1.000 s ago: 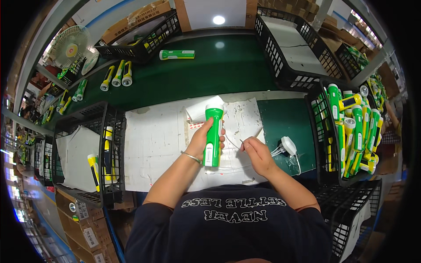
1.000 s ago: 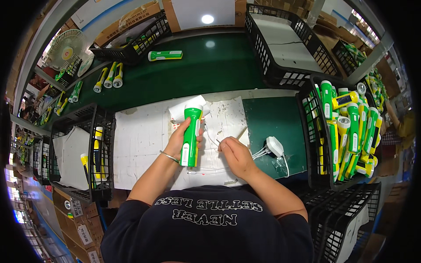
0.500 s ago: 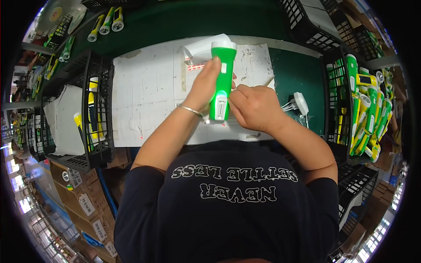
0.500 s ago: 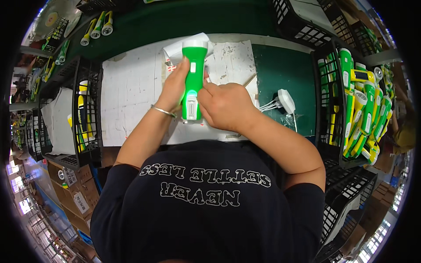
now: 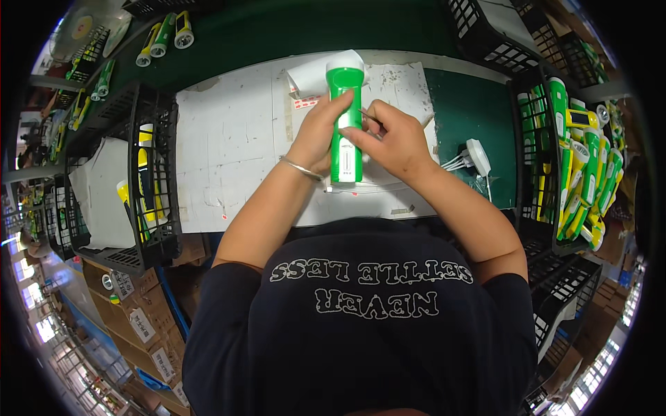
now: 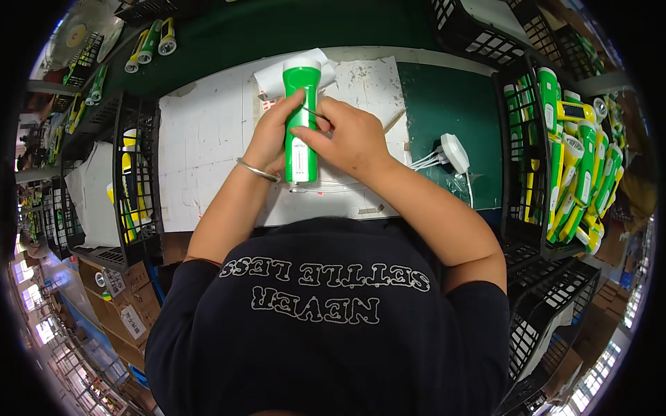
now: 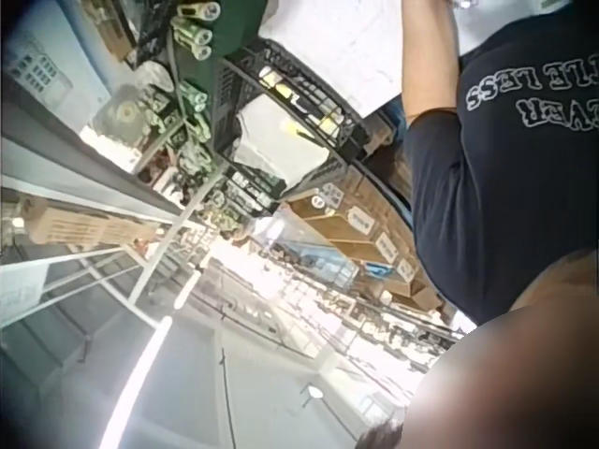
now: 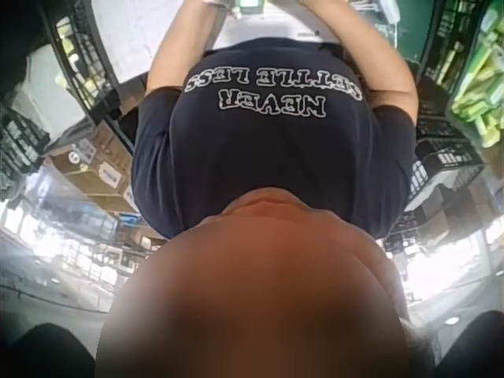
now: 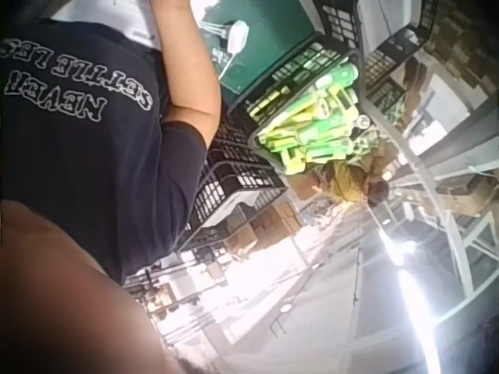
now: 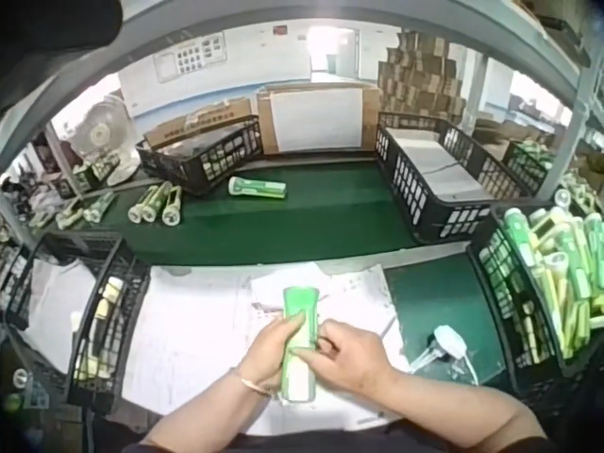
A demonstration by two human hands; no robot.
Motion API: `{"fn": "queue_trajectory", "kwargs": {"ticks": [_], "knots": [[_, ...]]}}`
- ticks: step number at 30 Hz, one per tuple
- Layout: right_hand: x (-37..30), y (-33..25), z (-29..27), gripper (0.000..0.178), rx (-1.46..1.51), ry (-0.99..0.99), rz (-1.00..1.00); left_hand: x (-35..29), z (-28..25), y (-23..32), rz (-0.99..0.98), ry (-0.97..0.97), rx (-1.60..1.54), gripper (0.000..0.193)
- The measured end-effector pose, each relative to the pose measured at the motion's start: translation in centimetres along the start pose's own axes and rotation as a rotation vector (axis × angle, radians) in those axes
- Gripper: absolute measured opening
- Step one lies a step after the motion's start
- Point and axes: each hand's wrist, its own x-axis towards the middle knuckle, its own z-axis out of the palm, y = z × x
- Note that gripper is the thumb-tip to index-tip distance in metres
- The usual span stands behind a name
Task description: Assembling components of a flashlight and performing testing on an assembly line.
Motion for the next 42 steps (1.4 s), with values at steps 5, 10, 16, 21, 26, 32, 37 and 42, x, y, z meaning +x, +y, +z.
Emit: {"fn": "queue_trajectory", "kwargs": {"ticks": [5, 10, 16, 21, 26, 32, 37, 42], "knots": [[1.4, 2.5, -2.4, 0.042, 0.32, -0.002, 0.198, -1.4, 0.3, 0.7, -0.046, 0.116, 0.267, 0.036], [3.0, 0.8, -5.8, 0.044, 0.242, -0.345, 0.217, -3.6, 0.9, 1.6, 0.175, -0.082, 1.221, 0.049], [1.8, 2.2, -7.5, 0.057, 0.365, -0.468, 0.187, -6.7, 0.2, 6.1, 0.164, -0.172, 1.749, 0.041], [1.9, 1.7, -7.4, 0.058, 0.496, -0.485, 0.156, -8.7, -1.2, 8.0, 0.039, -0.179, 1.781, 0.037], [2.4, 1.4, -3.9, 0.059, 0.646, -0.515, 0.273, -6.7, -0.9, 5.7, -0.111, -0.168, 1.298, 0.057], [1.7, 4.8, 2.2, 0.036, -0.456, -0.248, 0.194, -5.1, -3.1, 1.7, -0.112, 0.012, 0.861, 0.065], [1.3, 5.3, 0.5, 0.021, 0.242, -0.295, 0.302, -4.3, -3.6, 1.2, 0.023, 0.178, 0.965, 0.063], [0.7, 2.9, -0.8, 0.023, 0.512, -0.353, 0.384, -3.4, -2.6, 0.5, 0.042, 0.104, 0.954, 0.063]]}}
